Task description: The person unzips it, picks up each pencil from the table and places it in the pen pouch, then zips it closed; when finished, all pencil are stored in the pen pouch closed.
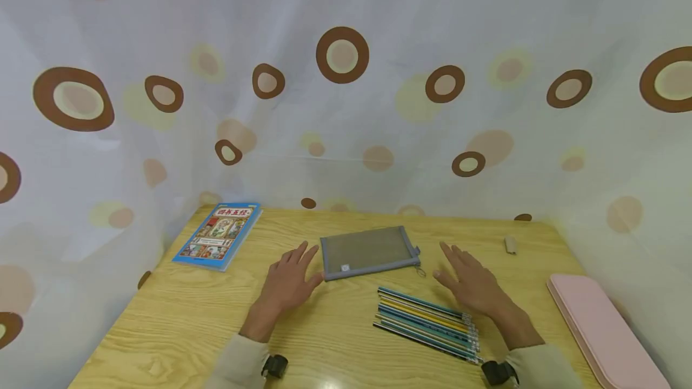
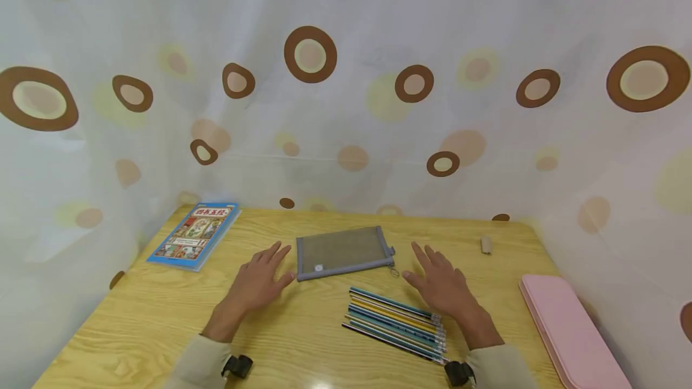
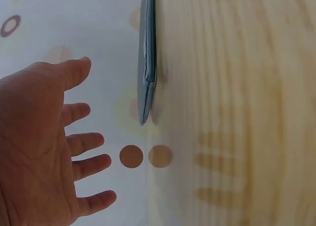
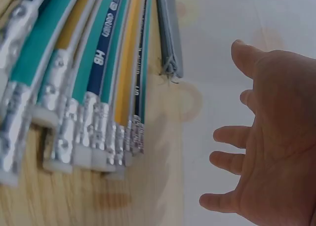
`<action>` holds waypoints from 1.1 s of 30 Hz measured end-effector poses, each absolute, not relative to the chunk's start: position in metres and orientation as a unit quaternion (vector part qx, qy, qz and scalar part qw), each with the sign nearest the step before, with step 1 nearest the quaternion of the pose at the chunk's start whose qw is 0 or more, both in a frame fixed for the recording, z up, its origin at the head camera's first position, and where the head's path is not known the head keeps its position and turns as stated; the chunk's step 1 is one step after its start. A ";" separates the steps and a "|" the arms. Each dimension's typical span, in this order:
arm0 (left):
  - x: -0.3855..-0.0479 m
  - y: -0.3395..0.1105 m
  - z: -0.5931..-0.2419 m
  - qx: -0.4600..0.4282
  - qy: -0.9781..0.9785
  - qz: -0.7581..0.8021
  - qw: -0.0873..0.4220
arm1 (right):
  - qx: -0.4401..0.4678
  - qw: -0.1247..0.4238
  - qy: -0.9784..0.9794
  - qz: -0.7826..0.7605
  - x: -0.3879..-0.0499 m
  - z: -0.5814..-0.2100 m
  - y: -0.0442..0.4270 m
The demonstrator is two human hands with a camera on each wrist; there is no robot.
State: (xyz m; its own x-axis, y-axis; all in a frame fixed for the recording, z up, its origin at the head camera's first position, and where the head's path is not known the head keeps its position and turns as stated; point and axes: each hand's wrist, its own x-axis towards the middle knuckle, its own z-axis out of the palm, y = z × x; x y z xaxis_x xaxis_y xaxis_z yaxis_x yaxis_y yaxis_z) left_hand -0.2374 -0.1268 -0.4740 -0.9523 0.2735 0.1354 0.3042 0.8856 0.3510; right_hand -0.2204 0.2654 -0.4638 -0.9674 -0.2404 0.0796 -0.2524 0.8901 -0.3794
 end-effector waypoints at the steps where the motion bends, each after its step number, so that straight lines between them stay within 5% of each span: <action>1: -0.238 -0.125 -0.475 -0.150 -0.970 -0.188 0.038 | 0.132 0.015 -0.971 0.199 -0.222 -0.465 0.264; 17: -0.247 -0.112 -0.485 -0.150 -0.965 -0.203 -0.062 | 0.157 -0.040 -0.951 0.264 -0.246 -0.483 0.246; 33: -0.243 -0.098 -0.484 -0.141 -0.966 -0.212 -0.042 | 0.161 -0.058 -0.952 0.254 -0.254 -0.483 0.223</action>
State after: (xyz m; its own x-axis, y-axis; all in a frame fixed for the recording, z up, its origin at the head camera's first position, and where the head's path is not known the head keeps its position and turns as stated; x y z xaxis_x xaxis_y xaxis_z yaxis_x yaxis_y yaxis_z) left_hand -0.2434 -0.0983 -0.4839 -0.9568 0.2901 -0.0210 0.2548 0.8708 0.4205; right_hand -0.2536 0.2233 -0.4834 -0.9417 -0.3353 -0.0278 -0.2769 0.8193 -0.5021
